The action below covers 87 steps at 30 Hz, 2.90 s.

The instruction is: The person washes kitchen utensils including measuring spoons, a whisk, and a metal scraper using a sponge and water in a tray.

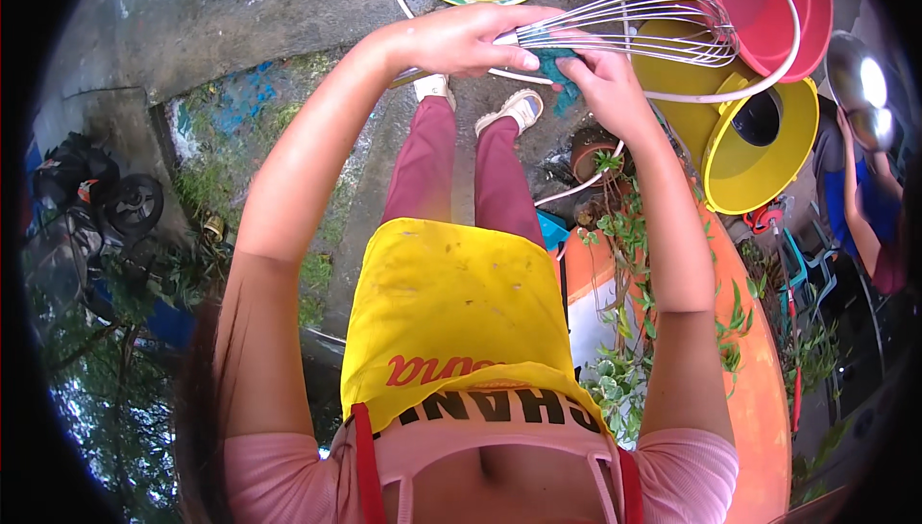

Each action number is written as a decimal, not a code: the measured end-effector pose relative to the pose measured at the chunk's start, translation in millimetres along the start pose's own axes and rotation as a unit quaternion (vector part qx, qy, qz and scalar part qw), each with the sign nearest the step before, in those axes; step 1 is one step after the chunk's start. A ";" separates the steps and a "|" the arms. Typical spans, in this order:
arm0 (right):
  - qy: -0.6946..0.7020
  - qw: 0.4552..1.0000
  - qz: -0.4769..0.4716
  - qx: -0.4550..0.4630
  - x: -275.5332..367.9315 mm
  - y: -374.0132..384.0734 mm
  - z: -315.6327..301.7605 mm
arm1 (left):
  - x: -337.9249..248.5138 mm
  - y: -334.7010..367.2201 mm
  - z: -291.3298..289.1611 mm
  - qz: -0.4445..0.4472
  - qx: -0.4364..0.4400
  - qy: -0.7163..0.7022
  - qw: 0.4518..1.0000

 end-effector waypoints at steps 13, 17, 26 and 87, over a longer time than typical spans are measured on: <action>0.019 0.996 -0.054 -0.063 -9.4 -3.3 5.3 | 12.6 6.5 2.1 0.033 -0.017 0.037 0.999; -0.113 0.990 -0.021 -0.087 -1.6 -5.6 -17.7 | 1.1 -1.9 1.1 -0.109 0.030 -0.026 0.993; 0.018 0.988 -0.100 -0.112 -4.1 -16.5 1.3 | 1.4 2.7 12.9 -0.030 -0.005 0.001 1.000; -0.175 0.977 -0.107 -0.056 29.0 -28.5 -2.0 | -13.8 -7.6 11.1 -0.225 0.040 -0.172 0.958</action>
Point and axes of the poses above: each hand's wrist, its own y-axis towards the middle knuckle, its own z-axis out of the palm, x = y × z, the point moved 2 cm from there along y, towards the middle knuckle, and after that the axes turned 8 degrees about -x, right-handed, at the moved point
